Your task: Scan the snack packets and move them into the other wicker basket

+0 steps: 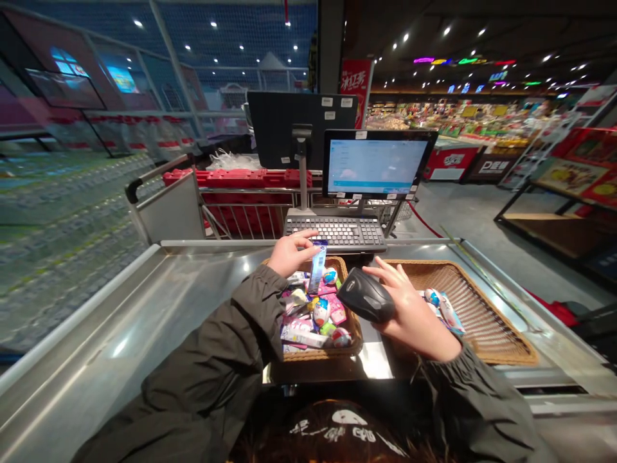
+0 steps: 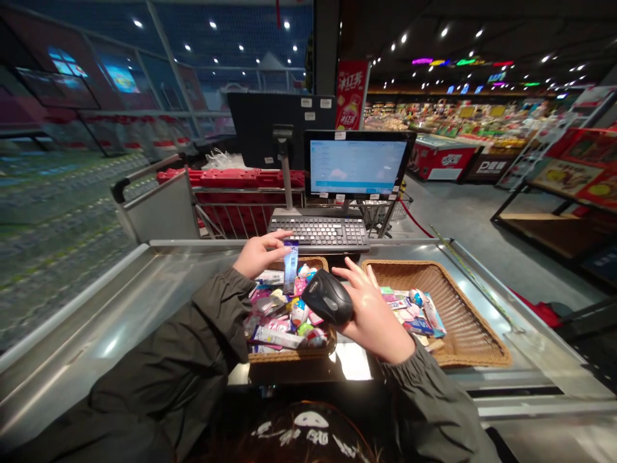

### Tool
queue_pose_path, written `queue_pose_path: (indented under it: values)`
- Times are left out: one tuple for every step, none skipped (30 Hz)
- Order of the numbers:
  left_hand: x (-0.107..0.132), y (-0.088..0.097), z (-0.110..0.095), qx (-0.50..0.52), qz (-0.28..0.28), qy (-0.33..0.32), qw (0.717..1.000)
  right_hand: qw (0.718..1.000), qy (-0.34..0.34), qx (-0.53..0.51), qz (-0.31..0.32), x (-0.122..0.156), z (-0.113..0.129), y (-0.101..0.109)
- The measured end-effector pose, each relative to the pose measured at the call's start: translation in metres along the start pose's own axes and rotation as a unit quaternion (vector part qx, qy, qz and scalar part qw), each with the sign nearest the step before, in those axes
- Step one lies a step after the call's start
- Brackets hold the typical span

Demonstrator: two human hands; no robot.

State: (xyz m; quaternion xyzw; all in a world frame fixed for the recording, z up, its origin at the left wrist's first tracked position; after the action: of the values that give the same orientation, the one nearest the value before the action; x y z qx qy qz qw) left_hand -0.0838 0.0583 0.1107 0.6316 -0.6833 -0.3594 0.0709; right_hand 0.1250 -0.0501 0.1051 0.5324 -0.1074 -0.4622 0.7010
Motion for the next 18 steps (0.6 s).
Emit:
queue_pose_path:
  values:
    - [0.001, 0.001, 0.000, 0.000, 0.000, 0.000, 1.000, 1.000, -0.001, -0.002, 0.000, 0.000, 0.001, -0.001]
    - [0.001, 0.002, 0.001, -0.001, 0.001, 0.000, 1.000, 1.000, -0.001, -0.003, 0.001, -0.001, 0.002, -0.002]
    - [0.002, 0.003, 0.002, -0.002, 0.001, -0.001, 1.000, 1.000, -0.002, -0.004, 0.002, -0.001, 0.003, -0.003]
    - [0.002, 0.004, 0.002, -0.004, 0.001, -0.003, 1.000, 1.000, -0.002, -0.005, 0.003, -0.002, 0.003, -0.004]
    - [0.003, 0.005, 0.003, -0.005, 0.001, -0.004, 1.000, 1.000, -0.002, -0.006, 0.003, -0.002, 0.004, -0.005]
    - [0.003, 0.006, 0.004, -0.006, 0.001, -0.006, 1.000, 1.000, -0.002, -0.006, 0.003, -0.002, 0.005, -0.005]
    - [0.003, 0.006, 0.005, -0.008, 0.000, -0.007, 1.000, 1.000, -0.002, -0.006, 0.003, -0.002, 0.005, -0.005]
    - [0.003, 0.006, 0.006, -0.011, -0.001, -0.010, 1.000, 1.000, -0.002, -0.006, 0.003, -0.002, 0.006, -0.005]
    - [0.004, 0.006, 0.008, -0.015, -0.002, -0.013, 1.000, 1.000, -0.003, -0.005, 0.003, -0.002, 0.006, -0.005]
    - [0.004, 0.006, 0.009, -0.021, -0.004, -0.016, 1.000, 1.000, -0.003, -0.004, 0.003, -0.002, 0.007, -0.005]
    - [0.005, 0.005, 0.010, -0.029, -0.005, -0.020, 0.999, 1.000, -0.004, -0.003, 0.003, -0.001, 0.007, -0.005]
    - [0.005, 0.003, 0.012, -0.038, -0.007, -0.023, 0.999, 1.000, -0.006, -0.002, 0.004, -0.001, 0.006, -0.005]
    - [0.006, 0.001, 0.014, -0.048, -0.007, -0.026, 0.999, 1.000, -0.009, -0.002, 0.004, 0.000, 0.006, -0.005]
    - [0.007, -0.001, 0.016, -0.058, -0.006, -0.028, 0.998, 1.000, -0.013, -0.002, 0.004, 0.000, 0.005, -0.004]
    - [0.009, -0.004, 0.017, -0.068, -0.005, -0.029, 0.997, 1.000, -0.016, -0.002, 0.004, 0.001, 0.004, -0.004]
    - [0.010, -0.007, 0.018, -0.077, -0.001, -0.030, 0.997, 1.000, -0.019, -0.002, 0.005, 0.002, 0.002, -0.004]
    - [0.011, -0.011, 0.019, -0.086, 0.006, -0.031, 0.996, 1.000, -0.022, -0.002, 0.005, 0.003, 0.001, -0.004]
    - [0.013, -0.015, 0.019, -0.096, 0.015, -0.031, 0.995, 1.000, -0.025, -0.001, 0.006, 0.005, -0.001, -0.004]
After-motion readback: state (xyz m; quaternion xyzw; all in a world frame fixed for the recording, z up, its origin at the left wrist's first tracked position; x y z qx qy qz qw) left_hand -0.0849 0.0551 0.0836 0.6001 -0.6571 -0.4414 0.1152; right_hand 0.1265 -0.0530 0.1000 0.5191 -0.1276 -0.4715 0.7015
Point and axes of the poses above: each hand's wrist, its own x-axis away from the middle knuckle, its own y-axis out of the back of the hand, z = x × y, the point moved 9 cm from there along -x, towards the middle knuckle, and after that the axes turned 8 degrees about -x, right-handed, at the moved point
